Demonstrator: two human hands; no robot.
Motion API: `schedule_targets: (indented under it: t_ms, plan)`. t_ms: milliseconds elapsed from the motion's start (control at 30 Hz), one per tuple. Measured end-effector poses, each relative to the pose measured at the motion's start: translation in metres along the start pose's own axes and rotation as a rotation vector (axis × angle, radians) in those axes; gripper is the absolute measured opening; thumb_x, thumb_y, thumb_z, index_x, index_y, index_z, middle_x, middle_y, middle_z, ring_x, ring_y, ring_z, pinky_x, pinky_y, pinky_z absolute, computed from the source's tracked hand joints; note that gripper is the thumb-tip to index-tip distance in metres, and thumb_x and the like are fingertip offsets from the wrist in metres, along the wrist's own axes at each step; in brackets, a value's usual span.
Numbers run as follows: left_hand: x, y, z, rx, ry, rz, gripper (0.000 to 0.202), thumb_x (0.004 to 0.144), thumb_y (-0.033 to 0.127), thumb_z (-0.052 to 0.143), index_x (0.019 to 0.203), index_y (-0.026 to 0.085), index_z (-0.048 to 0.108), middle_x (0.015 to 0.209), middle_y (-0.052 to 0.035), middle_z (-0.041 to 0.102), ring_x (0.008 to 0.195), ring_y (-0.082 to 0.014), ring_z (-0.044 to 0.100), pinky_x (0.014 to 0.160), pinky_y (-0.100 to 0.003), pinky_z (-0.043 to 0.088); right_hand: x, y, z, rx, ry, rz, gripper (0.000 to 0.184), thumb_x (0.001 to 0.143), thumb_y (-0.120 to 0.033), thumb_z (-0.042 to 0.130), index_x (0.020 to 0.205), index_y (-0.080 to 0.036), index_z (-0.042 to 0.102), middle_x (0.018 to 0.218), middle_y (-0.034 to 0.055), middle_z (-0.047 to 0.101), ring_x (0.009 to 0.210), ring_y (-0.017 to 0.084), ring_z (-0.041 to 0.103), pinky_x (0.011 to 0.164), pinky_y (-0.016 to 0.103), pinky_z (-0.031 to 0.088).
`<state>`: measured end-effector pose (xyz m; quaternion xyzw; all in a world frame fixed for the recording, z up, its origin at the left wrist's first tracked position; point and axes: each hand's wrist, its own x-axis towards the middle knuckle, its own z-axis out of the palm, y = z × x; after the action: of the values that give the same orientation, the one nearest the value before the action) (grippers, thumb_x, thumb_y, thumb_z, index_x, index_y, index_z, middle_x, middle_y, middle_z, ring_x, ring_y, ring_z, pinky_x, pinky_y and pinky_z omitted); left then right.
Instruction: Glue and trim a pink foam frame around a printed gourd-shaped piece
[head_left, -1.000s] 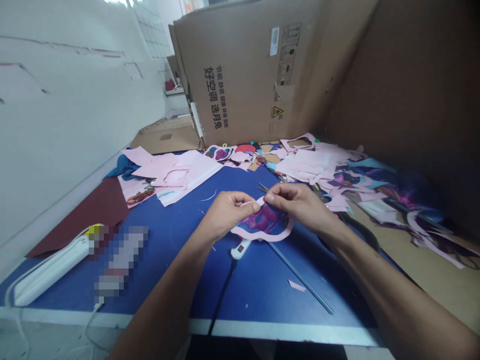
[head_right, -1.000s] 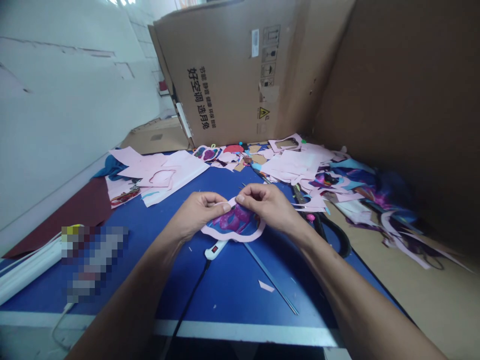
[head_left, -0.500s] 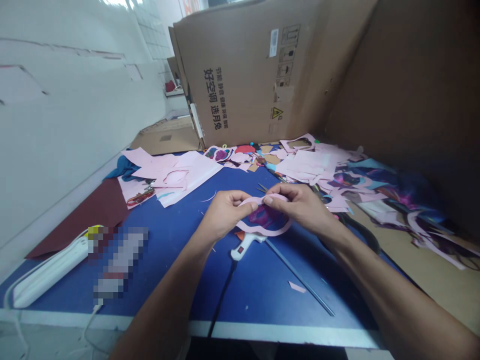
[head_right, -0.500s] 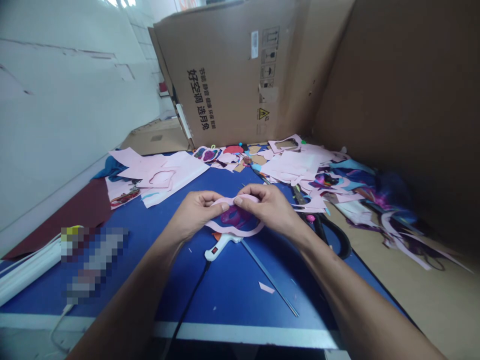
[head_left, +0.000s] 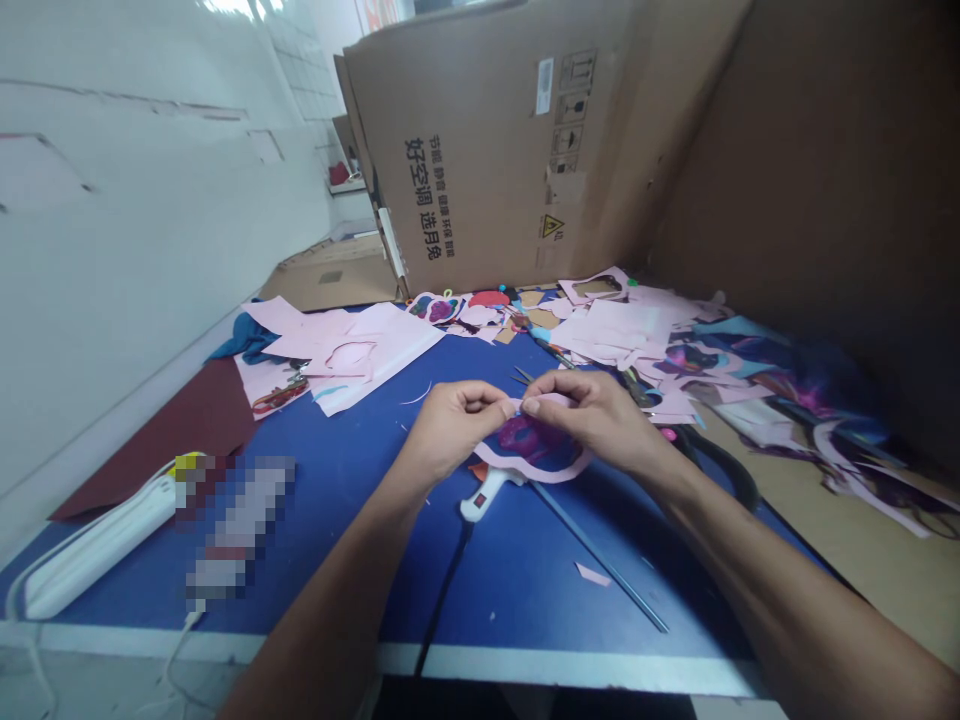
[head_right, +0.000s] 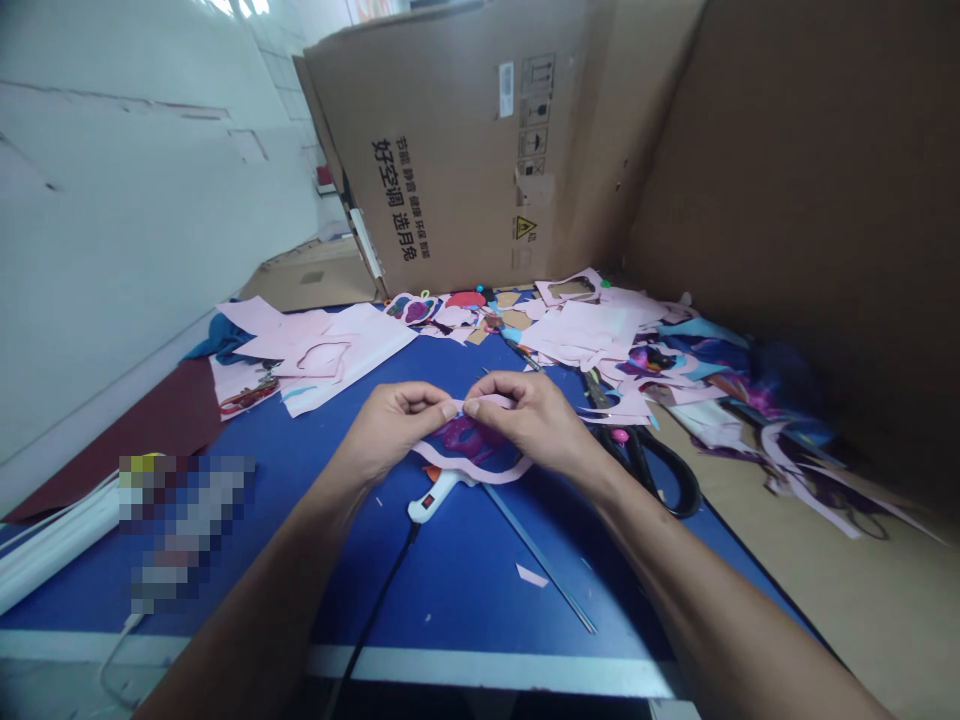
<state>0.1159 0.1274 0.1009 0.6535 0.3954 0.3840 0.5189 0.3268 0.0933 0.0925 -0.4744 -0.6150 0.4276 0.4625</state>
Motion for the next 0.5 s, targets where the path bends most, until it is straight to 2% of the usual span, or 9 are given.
schedule_targets:
  t_ms: [267, 367, 500]
  plan:
    - [0.0026, -0.0011, -0.0006, -0.046, 0.047, -0.009, 0.019, 0.077, 0.037, 0.085, 0.076, 0.019, 0.079, 0.074, -0.0017, 0.075, 0.067, -0.0140, 0.064, 0.067, -0.027, 0.049, 0.0009, -0.0009, 0.0000, 0.008, 0.009, -0.020, 0.032, 0.088, -0.052, 0.081, 0.088, -0.020, 0.080, 0.077, 0.0033, 0.077, 0.066, 0.018, 0.067, 0.060, 0.028, 0.049]
    - [0.0046, -0.0030, -0.0025, -0.086, 0.096, -0.047, 0.022, 0.073, 0.037, 0.089, 0.077, 0.018, 0.079, 0.073, -0.0021, 0.075, 0.066, -0.0142, 0.065, 0.065, -0.026, 0.050, 0.0033, 0.0027, -0.0029, 0.031, 0.020, -0.022, 0.038, 0.088, -0.058, 0.083, 0.090, -0.020, 0.080, 0.080, 0.0033, 0.076, 0.068, 0.017, 0.065, 0.063, 0.029, 0.049]
    - [0.0074, -0.0061, -0.0050, -0.157, 0.146, -0.092, 0.031, 0.069, 0.042, 0.095, 0.081, 0.017, 0.080, 0.074, -0.0033, 0.077, 0.065, -0.0144, 0.067, 0.065, -0.026, 0.052, 0.0057, 0.0071, -0.0070, 0.078, 0.092, 0.033, 0.052, 0.080, -0.070, 0.087, 0.079, -0.019, 0.076, 0.070, 0.0019, 0.069, 0.061, 0.015, 0.057, 0.057, 0.028, 0.045]
